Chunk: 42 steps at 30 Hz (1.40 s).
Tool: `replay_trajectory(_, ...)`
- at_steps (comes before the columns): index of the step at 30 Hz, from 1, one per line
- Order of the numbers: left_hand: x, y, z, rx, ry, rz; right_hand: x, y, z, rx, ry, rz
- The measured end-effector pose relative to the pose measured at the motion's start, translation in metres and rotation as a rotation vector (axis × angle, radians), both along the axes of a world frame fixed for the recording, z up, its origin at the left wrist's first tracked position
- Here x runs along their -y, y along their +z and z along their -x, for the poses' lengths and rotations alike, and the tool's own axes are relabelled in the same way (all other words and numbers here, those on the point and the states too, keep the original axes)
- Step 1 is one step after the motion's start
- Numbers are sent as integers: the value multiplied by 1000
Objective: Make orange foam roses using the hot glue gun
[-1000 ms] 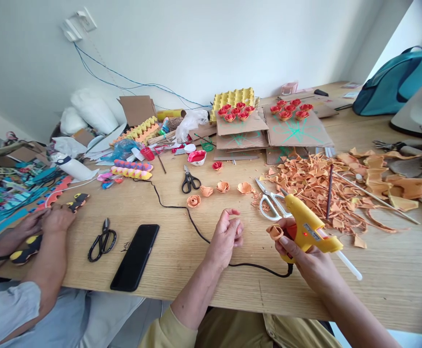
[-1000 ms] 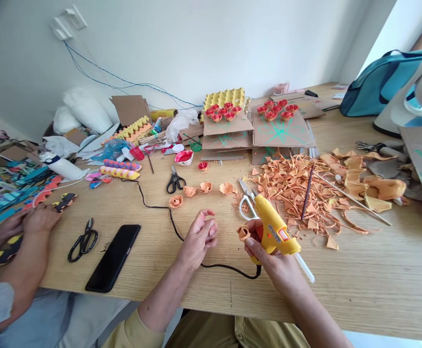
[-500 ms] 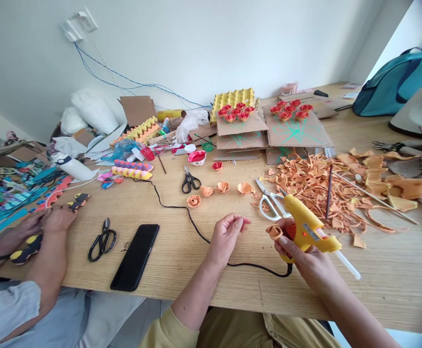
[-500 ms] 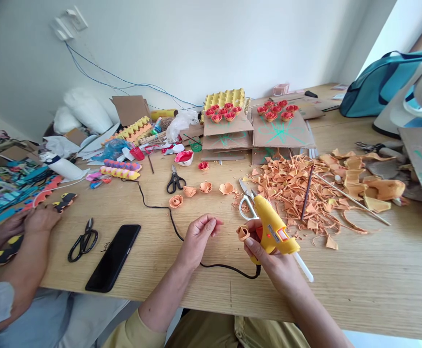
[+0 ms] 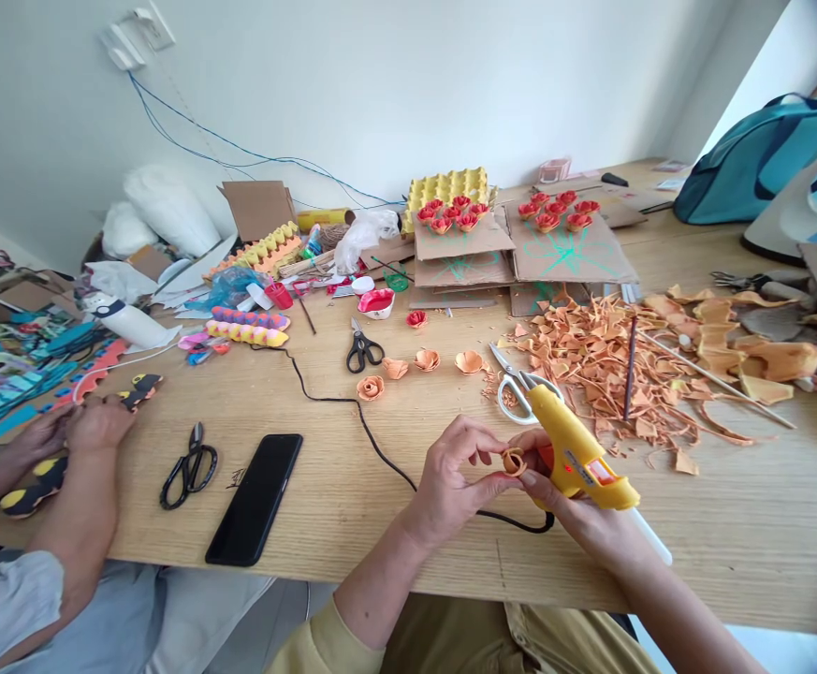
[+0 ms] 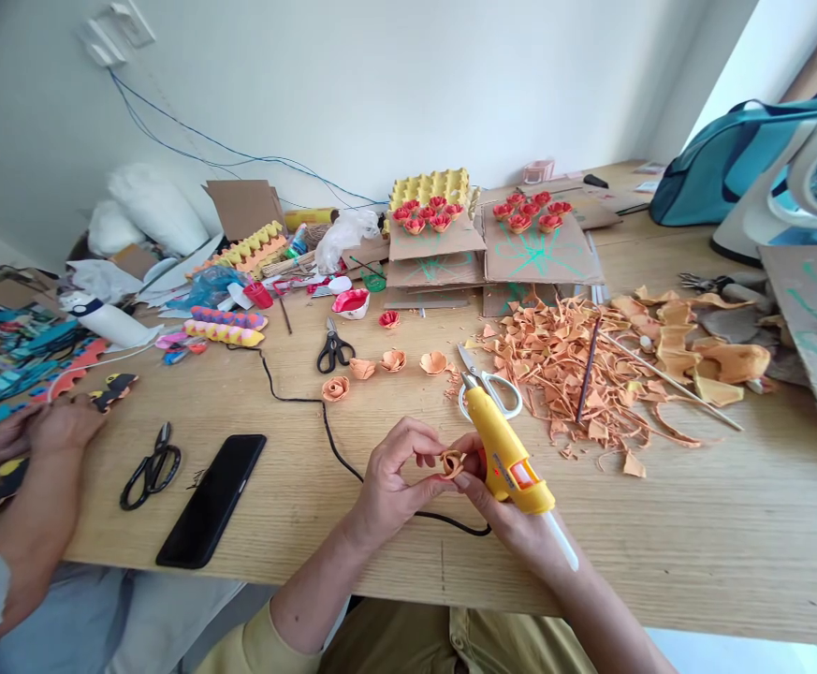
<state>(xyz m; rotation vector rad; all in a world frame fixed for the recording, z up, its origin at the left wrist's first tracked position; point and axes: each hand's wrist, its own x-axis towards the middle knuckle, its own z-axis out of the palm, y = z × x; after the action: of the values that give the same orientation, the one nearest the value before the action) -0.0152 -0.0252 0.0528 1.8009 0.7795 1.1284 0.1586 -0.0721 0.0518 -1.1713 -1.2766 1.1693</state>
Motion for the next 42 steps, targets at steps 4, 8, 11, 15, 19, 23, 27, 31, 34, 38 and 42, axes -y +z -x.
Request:
replay_trajectory(4, -1, -1, 3, 41, -28, 41, 1, 3, 0, -10, 16, -17)
replay_trajectory(8, 0, -5, 4, 104, -45, 108, 1, 3, -1, 31, 3, -43)
replay_trajectory(11, -1, -7, 5, 125, -59, 126, 4, 0, -3, 59, -88, -41)
replay_trajectory(15, -2, -7, 8, 138, -33, 134, 14, -7, -11, 72, -70, 17)
replay_trajectory(19, -2, -3, 10, 77, 24, 98, 25, -17, -24, 82, 44, 4)
replay_trajectory(23, -3, 0, 8, 62, 16, -17, 27, -25, -29, 12, 47, -33)
replay_trajectory(27, -2, 0, 6, -30, 5, -119, 24, -23, -21, -46, 5, -12)
replay_trajectory(31, -1, -5, 5, -123, -16, -182, 21, -20, -9, 31, -124, -43)
replay_trajectory(34, -1, -12, 3, -176, -15, -288, 19, -23, -2, 97, -247, -71)
replay_trajectory(38, -1, -17, 0, -255, -5, -443, 17, -27, 6, 155, -304, -106)
replay_trajectory(42, -1, -16, -2, -305, 21, -514, 15, -24, 11, 232, -301, -108)
